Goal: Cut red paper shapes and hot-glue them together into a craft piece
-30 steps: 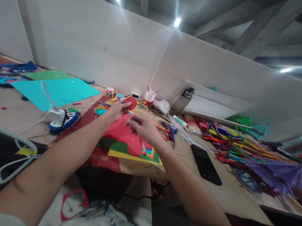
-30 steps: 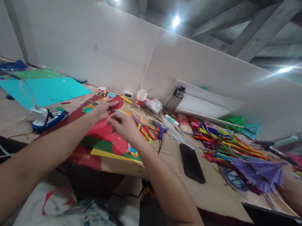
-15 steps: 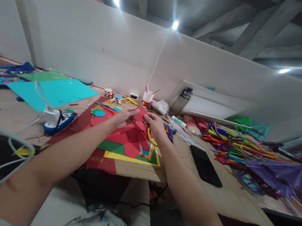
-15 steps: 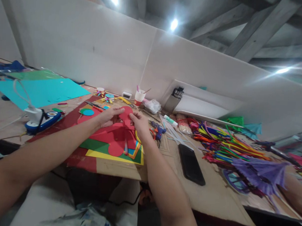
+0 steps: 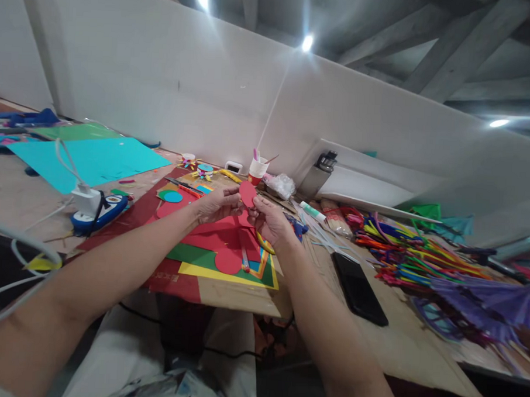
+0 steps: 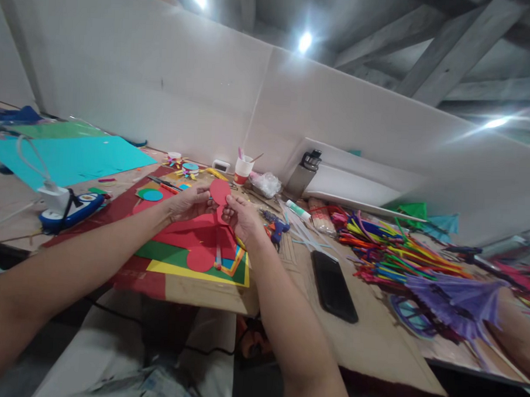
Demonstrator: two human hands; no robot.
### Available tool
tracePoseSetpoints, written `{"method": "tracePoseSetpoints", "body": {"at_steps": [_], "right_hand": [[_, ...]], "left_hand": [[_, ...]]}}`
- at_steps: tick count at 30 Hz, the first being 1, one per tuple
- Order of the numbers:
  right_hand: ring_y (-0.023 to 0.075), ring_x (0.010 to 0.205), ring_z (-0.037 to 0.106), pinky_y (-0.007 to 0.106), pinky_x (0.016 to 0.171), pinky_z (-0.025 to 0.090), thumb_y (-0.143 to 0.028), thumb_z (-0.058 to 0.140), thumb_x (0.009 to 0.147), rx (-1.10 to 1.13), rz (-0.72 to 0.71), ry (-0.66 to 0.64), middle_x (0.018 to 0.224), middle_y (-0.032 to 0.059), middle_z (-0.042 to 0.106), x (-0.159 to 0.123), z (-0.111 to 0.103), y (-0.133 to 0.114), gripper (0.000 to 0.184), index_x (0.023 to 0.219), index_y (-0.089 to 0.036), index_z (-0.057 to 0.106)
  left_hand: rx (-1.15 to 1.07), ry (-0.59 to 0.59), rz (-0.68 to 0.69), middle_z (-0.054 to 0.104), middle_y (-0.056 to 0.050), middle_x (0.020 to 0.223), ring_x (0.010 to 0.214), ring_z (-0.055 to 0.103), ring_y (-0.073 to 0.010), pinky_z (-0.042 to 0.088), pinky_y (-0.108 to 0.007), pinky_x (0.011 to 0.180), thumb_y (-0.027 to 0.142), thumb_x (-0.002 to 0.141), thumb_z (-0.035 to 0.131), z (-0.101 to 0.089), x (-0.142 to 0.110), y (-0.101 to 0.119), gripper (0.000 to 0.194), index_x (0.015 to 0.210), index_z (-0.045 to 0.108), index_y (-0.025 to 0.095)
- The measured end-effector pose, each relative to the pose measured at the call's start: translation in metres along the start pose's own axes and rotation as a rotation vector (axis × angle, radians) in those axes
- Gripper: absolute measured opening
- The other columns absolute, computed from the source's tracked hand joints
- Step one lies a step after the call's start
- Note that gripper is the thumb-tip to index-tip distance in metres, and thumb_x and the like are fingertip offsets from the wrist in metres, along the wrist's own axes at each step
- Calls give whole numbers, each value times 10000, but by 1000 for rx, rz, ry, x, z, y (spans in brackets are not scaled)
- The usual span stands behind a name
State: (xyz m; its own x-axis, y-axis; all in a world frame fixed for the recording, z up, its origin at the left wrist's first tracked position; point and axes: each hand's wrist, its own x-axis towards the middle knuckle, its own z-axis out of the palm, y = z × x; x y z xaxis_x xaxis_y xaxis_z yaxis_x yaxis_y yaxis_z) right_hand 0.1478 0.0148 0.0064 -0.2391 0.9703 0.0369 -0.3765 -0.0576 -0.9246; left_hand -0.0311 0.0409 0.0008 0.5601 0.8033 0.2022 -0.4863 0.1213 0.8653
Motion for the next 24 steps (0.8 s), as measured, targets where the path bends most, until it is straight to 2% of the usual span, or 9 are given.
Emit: {"method": "tracePoseSetpoints", "body": {"at_steps": [4, 7, 12, 19, 22, 24], "right_hand": [[59, 510, 484, 178, 499, 429, -300, 868, 709, 59, 54, -27, 624, -60, 578, -1, 2, 1, 315, 818, -193, 592], [60, 506, 474, 182, 494, 428, -294, 865, 714, 62, 64, -44, 627, -60, 576, -2, 3, 2, 317, 809, -195, 579], [78, 507, 487, 195, 476, 437, -322, 864, 715, 40, 62, -47, 617, -53, 582, -3, 5, 2, 336, 797, -208, 559], [78, 498, 492, 191, 470, 434, -351, 872, 691, 50, 82, -32, 583, -47, 578, -6, 10, -1, 346, 791, -200, 577], [61, 495, 464, 184, 487, 428, -347, 883, 644, 39, 12, 5, 577, -56, 565, -3, 10, 0, 356, 749, -191, 581], [59, 494, 450, 186, 488, 408, -369, 856, 653, -25, -91, 95, 570, -57, 559, 1, 8, 3, 334, 727, -189, 585]], "left_hand": [[95, -1, 5, 667, -30, 791, 650, 587, -93, 500, -228, 657, 437, 590, 953, 2, -3, 3, 522, 953, 732, 133], [116, -10, 4, 654, -26, 777, 649, 575, -97, 482, -225, 639, 453, 584, 949, 3, -4, 4, 536, 963, 735, 141], [143, -20, 15, 718, -82, 913, 816, 675, -178, 511, -277, 737, 424, 632, 909, 6, -5, 8, 473, 993, 741, 169], [134, -86, 39, 748, -112, 996, 891, 697, -194, 529, -285, 797, 432, 641, 908, 1, -7, 8, 514, 1052, 748, 167], [91, -55, 37, 752, -109, 993, 900, 704, -192, 543, -281, 801, 373, 670, 901, -1, -6, 7, 443, 1024, 746, 156], [56, 19, 51, 750, -84, 937, 842, 703, -171, 549, -268, 768, 315, 695, 885, -2, -5, 6, 381, 1010, 739, 158]]}}
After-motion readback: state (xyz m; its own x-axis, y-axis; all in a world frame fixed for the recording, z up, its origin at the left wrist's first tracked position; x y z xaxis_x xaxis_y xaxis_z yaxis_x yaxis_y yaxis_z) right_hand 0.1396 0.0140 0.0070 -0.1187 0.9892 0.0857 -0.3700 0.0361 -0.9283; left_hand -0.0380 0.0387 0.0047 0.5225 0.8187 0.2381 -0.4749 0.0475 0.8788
